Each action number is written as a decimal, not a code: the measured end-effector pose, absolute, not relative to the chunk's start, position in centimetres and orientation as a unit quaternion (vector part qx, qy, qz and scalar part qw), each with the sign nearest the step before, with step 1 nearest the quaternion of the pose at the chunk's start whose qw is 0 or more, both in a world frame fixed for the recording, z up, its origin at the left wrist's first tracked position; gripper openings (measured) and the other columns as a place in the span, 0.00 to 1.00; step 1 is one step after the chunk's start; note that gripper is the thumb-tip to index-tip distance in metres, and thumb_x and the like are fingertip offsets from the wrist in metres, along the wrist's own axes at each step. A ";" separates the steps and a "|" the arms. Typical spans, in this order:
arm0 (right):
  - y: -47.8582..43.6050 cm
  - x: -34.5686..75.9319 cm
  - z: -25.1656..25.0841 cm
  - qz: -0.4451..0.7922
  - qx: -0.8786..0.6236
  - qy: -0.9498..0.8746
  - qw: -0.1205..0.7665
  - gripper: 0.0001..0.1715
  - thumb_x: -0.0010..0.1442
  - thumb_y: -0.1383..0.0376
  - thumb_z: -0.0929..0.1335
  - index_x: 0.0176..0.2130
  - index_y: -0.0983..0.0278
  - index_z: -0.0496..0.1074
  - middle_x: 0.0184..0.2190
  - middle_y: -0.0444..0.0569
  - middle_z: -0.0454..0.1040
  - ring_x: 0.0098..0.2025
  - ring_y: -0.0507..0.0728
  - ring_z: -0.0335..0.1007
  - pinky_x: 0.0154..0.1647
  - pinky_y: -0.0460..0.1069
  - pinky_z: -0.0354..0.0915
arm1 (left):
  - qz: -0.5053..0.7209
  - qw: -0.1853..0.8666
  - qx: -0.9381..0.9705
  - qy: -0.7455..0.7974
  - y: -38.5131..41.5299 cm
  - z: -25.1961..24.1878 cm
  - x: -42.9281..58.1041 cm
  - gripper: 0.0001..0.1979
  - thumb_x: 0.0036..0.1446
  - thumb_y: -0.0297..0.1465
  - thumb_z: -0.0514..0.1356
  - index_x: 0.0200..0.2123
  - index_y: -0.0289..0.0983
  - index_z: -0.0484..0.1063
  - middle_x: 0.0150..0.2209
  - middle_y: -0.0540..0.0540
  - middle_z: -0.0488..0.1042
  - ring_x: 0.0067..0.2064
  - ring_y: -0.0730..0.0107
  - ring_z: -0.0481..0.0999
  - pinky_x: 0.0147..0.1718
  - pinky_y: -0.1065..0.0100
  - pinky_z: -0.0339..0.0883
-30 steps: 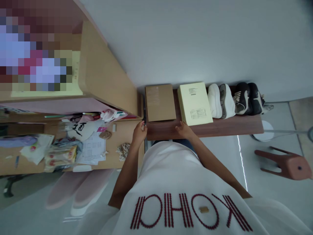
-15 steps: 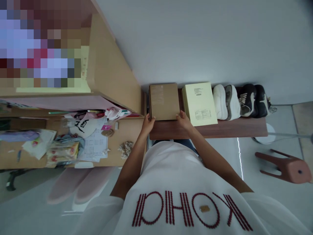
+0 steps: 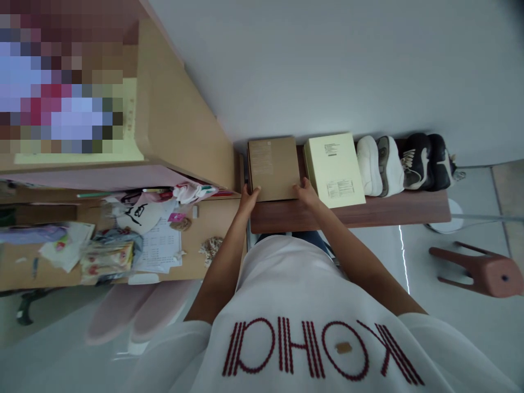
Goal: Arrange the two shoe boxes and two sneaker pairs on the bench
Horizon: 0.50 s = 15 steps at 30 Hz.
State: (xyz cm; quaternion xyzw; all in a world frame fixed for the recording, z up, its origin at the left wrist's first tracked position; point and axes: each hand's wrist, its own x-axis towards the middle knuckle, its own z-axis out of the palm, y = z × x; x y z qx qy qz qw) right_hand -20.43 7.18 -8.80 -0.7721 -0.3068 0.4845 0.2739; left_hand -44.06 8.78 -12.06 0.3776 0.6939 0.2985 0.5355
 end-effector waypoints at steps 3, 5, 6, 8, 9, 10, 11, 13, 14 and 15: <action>7.5 -20.3 -8.9 0.485 -0.774 -0.301 0.273 0.52 0.60 0.60 0.71 0.76 0.72 0.53 0.74 0.65 0.61 0.75 0.67 0.60 0.76 0.60 0.57 | 0.296 0.536 0.372 0.697 9.1 -11.8 -43.8 0.32 0.64 0.41 0.67 0.66 0.37 0.66 0.66 0.33 0.73 0.69 0.54 0.71 0.70 0.56 0.60; 7.7 -20.2 -9.0 0.481 -0.779 -0.294 0.274 0.52 0.60 0.59 0.72 0.75 0.70 0.55 0.73 0.65 0.63 0.74 0.68 0.62 0.76 0.61 0.58 | 0.299 0.537 0.376 0.694 9.3 -11.7 -43.7 0.32 0.64 0.41 0.67 0.67 0.38 0.65 0.66 0.34 0.73 0.69 0.54 0.71 0.69 0.56 0.61; 7.8 -20.2 -9.0 0.481 -0.780 -0.290 0.276 0.52 0.60 0.59 0.72 0.75 0.70 0.55 0.72 0.65 0.65 0.73 0.68 0.63 0.75 0.62 0.59 | 0.297 0.537 0.378 0.693 9.4 -11.8 -43.7 0.32 0.64 0.42 0.67 0.67 0.38 0.65 0.66 0.34 0.73 0.69 0.54 0.71 0.69 0.55 0.61; 8.0 -20.2 -9.1 0.485 -0.779 -0.282 0.279 0.52 0.60 0.60 0.72 0.75 0.69 0.55 0.71 0.63 0.67 0.72 0.68 0.66 0.74 0.62 0.60 | 0.293 0.537 0.380 0.694 9.6 -11.9 -43.7 0.32 0.63 0.42 0.67 0.67 0.38 0.66 0.66 0.33 0.73 0.69 0.53 0.71 0.69 0.54 0.60; 8.2 -20.2 -9.2 0.489 -0.778 -0.279 0.279 0.52 0.60 0.60 0.72 0.75 0.69 0.54 0.71 0.63 0.67 0.72 0.67 0.66 0.74 0.62 0.61 | 0.291 0.538 0.380 0.694 9.7 -12.0 -43.6 0.33 0.63 0.42 0.68 0.67 0.38 0.66 0.66 0.33 0.72 0.69 0.52 0.71 0.69 0.54 0.60; 8.4 -20.2 -9.3 0.494 -0.776 -0.276 0.279 0.52 0.60 0.61 0.72 0.75 0.69 0.54 0.70 0.63 0.68 0.71 0.67 0.67 0.74 0.62 0.61 | 0.291 0.537 0.379 0.696 9.8 -12.1 -43.6 0.34 0.62 0.42 0.68 0.67 0.38 0.66 0.67 0.32 0.72 0.70 0.51 0.70 0.69 0.53 0.60; 8.5 -20.2 -9.4 0.498 -0.775 -0.273 0.278 0.52 0.60 0.61 0.72 0.75 0.69 0.54 0.70 0.63 0.68 0.71 0.67 0.67 0.74 0.62 0.61 | 0.292 0.535 0.377 0.697 10.0 -12.3 -43.6 0.34 0.62 0.43 0.69 0.67 0.38 0.66 0.67 0.32 0.72 0.70 0.50 0.70 0.70 0.53 0.59; 8.9 -20.3 -9.6 0.502 -0.774 -0.265 0.280 0.51 0.59 0.61 0.73 0.75 0.68 0.56 0.69 0.63 0.70 0.70 0.67 0.69 0.73 0.63 0.62 | 0.294 0.535 0.373 0.698 10.2 -12.6 -43.5 0.35 0.61 0.43 0.69 0.67 0.37 0.66 0.67 0.30 0.71 0.70 0.50 0.70 0.69 0.52 0.59; 9.1 -20.5 -9.7 0.505 -0.773 -0.260 0.282 0.49 0.59 0.61 0.73 0.74 0.68 0.57 0.68 0.63 0.71 0.69 0.67 0.70 0.73 0.64 0.63 | 0.296 0.536 0.371 0.698 10.3 -12.8 -43.5 0.35 0.61 0.44 0.69 0.67 0.37 0.66 0.67 0.30 0.71 0.69 0.49 0.70 0.69 0.52 0.60; 9.2 -20.6 -9.8 0.508 -0.772 -0.254 0.284 0.48 0.60 0.61 0.74 0.73 0.68 0.59 0.67 0.63 0.72 0.68 0.67 0.71 0.72 0.64 0.64 | 0.297 0.538 0.369 0.698 10.5 -13.0 -43.5 0.35 0.61 0.44 0.69 0.67 0.36 0.67 0.66 0.30 0.72 0.69 0.49 0.71 0.69 0.52 0.60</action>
